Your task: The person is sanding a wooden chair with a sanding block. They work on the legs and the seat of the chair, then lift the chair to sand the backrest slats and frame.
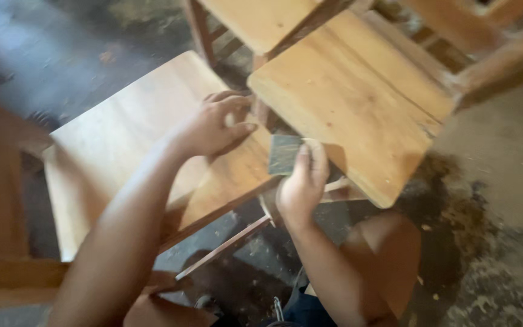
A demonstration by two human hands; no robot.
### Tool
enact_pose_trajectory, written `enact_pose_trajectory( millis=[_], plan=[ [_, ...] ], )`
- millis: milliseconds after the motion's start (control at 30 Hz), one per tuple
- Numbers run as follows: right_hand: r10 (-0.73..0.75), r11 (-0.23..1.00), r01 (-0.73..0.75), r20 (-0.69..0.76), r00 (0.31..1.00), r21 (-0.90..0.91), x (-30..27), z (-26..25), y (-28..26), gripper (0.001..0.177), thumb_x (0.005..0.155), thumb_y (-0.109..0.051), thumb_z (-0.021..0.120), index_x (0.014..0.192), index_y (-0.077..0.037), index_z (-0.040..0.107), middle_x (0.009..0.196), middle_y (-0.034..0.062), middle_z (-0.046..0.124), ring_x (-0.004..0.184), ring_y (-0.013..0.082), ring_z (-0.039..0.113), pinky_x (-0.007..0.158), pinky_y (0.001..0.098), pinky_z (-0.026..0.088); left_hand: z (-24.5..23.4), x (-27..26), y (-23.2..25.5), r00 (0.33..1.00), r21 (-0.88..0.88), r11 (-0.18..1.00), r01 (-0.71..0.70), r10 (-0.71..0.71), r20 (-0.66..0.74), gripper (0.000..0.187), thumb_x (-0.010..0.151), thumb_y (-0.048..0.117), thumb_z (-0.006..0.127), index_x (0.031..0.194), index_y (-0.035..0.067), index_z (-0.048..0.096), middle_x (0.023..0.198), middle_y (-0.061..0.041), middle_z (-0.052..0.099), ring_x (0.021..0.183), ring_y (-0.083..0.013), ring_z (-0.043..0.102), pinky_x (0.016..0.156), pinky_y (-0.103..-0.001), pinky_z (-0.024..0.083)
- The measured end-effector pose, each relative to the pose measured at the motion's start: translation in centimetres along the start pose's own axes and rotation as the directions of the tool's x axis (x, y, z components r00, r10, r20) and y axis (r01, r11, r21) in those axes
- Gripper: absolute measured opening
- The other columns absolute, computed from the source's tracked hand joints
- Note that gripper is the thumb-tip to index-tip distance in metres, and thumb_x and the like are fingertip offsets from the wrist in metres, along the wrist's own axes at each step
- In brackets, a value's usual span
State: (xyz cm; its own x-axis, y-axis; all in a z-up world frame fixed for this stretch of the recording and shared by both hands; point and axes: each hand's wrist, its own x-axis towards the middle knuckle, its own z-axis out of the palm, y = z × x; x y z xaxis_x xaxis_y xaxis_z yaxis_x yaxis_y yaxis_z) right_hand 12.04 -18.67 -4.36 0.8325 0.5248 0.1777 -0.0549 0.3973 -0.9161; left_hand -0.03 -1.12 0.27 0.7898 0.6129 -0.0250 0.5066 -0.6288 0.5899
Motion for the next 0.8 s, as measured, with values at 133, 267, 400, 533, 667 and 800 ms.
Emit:
enact_pose_trajectory(
  millis=[133, 267, 400, 533, 667, 800],
  plan=[
    [0.189, 0.978, -0.194, -0.076, 0.979, -0.069, -0.2, -0.2, -1.2, 0.024, 0.106, -0.012, 0.049, 0.116, 0.003, 0.064, 0.116, 0.0115, 0.069, 0.105, 0.0164, 0.065, 0.095, 0.0294, 0.050, 0.5, -0.9, 1.4, 0.995, 0.014, 1.000, 0.023, -0.021, -0.099, 0.065, 0.091, 0.046, 0.068, 0.144, 0.010, 0.055, 0.143, -0.014, 0.056, 0.146, -0.0367, 0.038, 0.120, -0.050, 0.030],
    [0.372, 0.928, -0.373, -0.091, 0.924, 0.000, -0.8, -1.8, -3.2, 0.026, 0.105, -0.016, 0.047, 0.111, 0.002, 0.065, 0.110, 0.0115, 0.073, 0.099, 0.0183, 0.068, 0.091, 0.0307, 0.053, 1.5, -2.3, 3.2, 0.966, 0.037, 0.986, 0.163, -0.151, -0.212, 0.067, 0.089, 0.043, 0.068, 0.145, 0.009, 0.054, 0.154, -0.016, 0.047, 0.149, -0.0381, 0.035, 0.121, -0.052, 0.027],
    [0.433, 0.873, -0.465, -0.200, 0.879, -0.151, -1.6, -3.4, -4.1, 0.023, 0.107, -0.015, 0.050, 0.108, 0.001, 0.066, 0.099, 0.0074, 0.067, 0.091, 0.0170, 0.063, 0.083, 0.0311, 0.050, 2.9, -2.3, 5.3, 0.954, 0.120, 0.967, 0.224, -0.192, -0.230, 0.074, 0.093, 0.046, 0.069, 0.150, 0.004, 0.048, 0.160, -0.020, 0.040, 0.150, -0.0403, 0.030, 0.119, -0.063, 0.017],
    [0.495, 0.829, -0.531, -0.215, 0.842, -0.172, -2.3, -5.1, -4.3, 0.021, 0.104, -0.016, 0.050, 0.103, -0.001, 0.066, 0.094, 0.0052, 0.068, 0.087, 0.0149, 0.062, 0.080, 0.0292, 0.050, 3.2, -2.7, 6.3, 0.953, 0.138, 0.962, 0.234, -0.200, -0.226, 0.075, 0.093, 0.045, 0.069, 0.152, 0.003, 0.049, 0.161, -0.021, 0.040, 0.152, -0.0394, 0.030, 0.121, -0.065, 0.017],
    [0.426, 0.813, -0.500, -0.280, 0.860, -0.300, -3.4, -7.8, -3.1, 0.017, 0.104, -0.013, 0.055, 0.101, 0.000, 0.065, 0.095, 0.0034, 0.063, 0.089, 0.0119, 0.058, 0.081, 0.0277, 0.047, 4.6, -3.5, 7.7, 0.940, 0.072, 0.960, 0.269, -0.245, -0.239, 0.071, 0.093, 0.044, 0.069, 0.150, 0.005, 0.053, 0.160, -0.018, 0.045, 0.153, -0.0364, 0.034, 0.125, -0.064, 0.017],
    [0.562, 0.783, -0.616, -0.332, 0.758, -0.083, -4.9, -10.3, -3.1, 0.021, 0.104, -0.016, 0.054, 0.096, -0.001, 0.067, 0.088, 0.0054, 0.068, 0.079, 0.0139, 0.062, 0.073, 0.0286, 0.050, 6.1, -4.6, 9.6, 0.920, 0.086, 0.951, 0.297, -0.261, -0.291, 0.066, 0.095, 0.041, 0.069, 0.150, 0.006, 0.056, 0.160, -0.017, 0.047, 0.153, -0.0359, 0.036, 0.125, -0.063, 0.017]
  ],
)
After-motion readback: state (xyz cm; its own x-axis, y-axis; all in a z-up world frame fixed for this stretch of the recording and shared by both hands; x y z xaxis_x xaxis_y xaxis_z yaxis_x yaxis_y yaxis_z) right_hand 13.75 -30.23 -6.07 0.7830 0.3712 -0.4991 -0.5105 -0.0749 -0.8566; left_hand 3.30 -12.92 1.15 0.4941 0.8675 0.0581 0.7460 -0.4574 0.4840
